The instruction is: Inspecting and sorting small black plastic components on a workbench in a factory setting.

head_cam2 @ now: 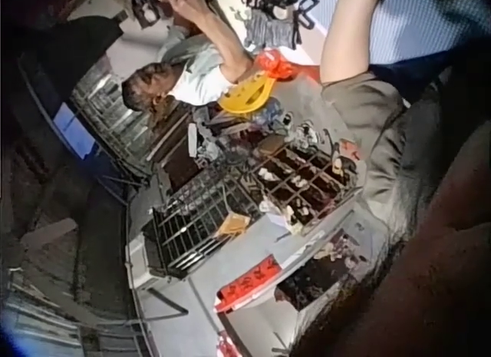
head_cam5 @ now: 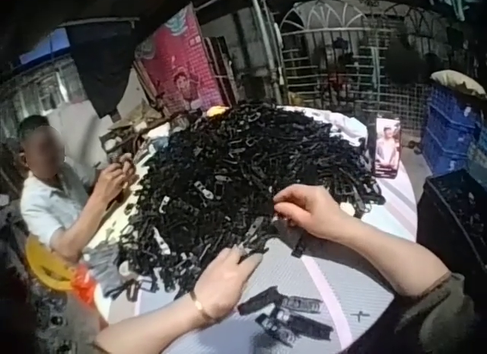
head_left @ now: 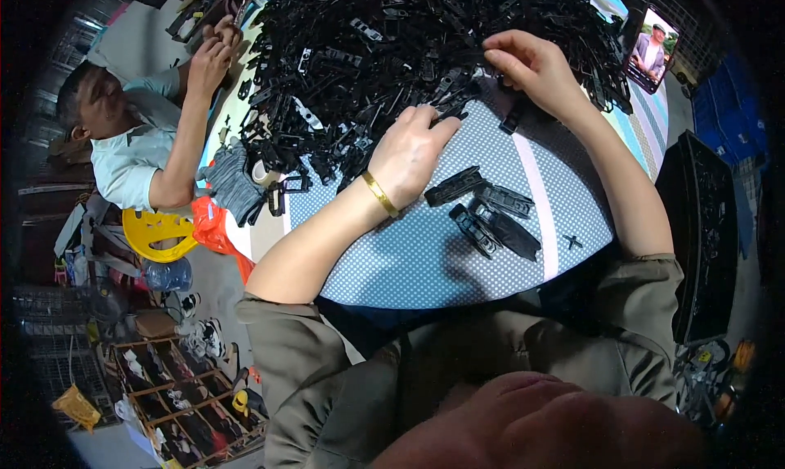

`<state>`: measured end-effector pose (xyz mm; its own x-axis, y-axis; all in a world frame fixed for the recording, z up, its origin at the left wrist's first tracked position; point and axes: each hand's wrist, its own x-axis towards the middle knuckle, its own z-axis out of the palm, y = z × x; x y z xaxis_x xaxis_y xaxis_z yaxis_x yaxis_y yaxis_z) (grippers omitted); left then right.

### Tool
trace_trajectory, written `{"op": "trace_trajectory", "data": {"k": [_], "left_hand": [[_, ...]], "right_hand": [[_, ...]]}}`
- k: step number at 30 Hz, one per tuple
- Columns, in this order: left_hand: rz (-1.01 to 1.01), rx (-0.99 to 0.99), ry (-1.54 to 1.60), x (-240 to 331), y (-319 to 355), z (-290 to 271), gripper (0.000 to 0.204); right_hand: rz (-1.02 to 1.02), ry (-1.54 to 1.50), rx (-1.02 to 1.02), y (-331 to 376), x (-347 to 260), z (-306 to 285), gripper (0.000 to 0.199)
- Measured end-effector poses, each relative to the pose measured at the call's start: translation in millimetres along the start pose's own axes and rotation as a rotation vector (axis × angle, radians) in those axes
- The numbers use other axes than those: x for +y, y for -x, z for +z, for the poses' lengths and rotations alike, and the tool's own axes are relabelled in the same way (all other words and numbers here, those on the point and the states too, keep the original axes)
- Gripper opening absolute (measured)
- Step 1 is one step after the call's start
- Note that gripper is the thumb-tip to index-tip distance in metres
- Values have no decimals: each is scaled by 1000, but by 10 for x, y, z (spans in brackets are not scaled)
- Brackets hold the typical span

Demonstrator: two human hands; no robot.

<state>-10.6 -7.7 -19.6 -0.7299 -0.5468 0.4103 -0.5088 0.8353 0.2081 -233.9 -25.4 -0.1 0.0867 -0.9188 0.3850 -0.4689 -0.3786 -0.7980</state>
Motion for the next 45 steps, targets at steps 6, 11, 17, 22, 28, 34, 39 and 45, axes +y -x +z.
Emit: {"op": "trace_trajectory", "data": {"k": [6,11,17,22,28,34,39,45], "left_hand": [[-100,70,261,-41,20,-29,25],[-103,87,262,-95,37,-22,25],[-539,56,730,-31,14,-120,24],[-651,135,1181,-55,-39,-218,35],[-720,112,1407,-40,-49,-167,38],[-732,80,1527,-2,-31,-129,39],[-725,52,1595,-9,-27,-111,40],[-700,60,1652,-45,-11,-92,34]], "right_hand": [[148,-159,-170,0,41,-5,27],[274,-208,-282,4,14,2,32],[79,183,-284,88,-12,33,28],[-110,87,69,86,-128,14,25],[-350,109,-14,271,-359,194,21],[-464,138,63,282,-322,309,21],[-443,191,19,296,-287,355,26],[-459,194,-37,309,-286,361,28]]}}
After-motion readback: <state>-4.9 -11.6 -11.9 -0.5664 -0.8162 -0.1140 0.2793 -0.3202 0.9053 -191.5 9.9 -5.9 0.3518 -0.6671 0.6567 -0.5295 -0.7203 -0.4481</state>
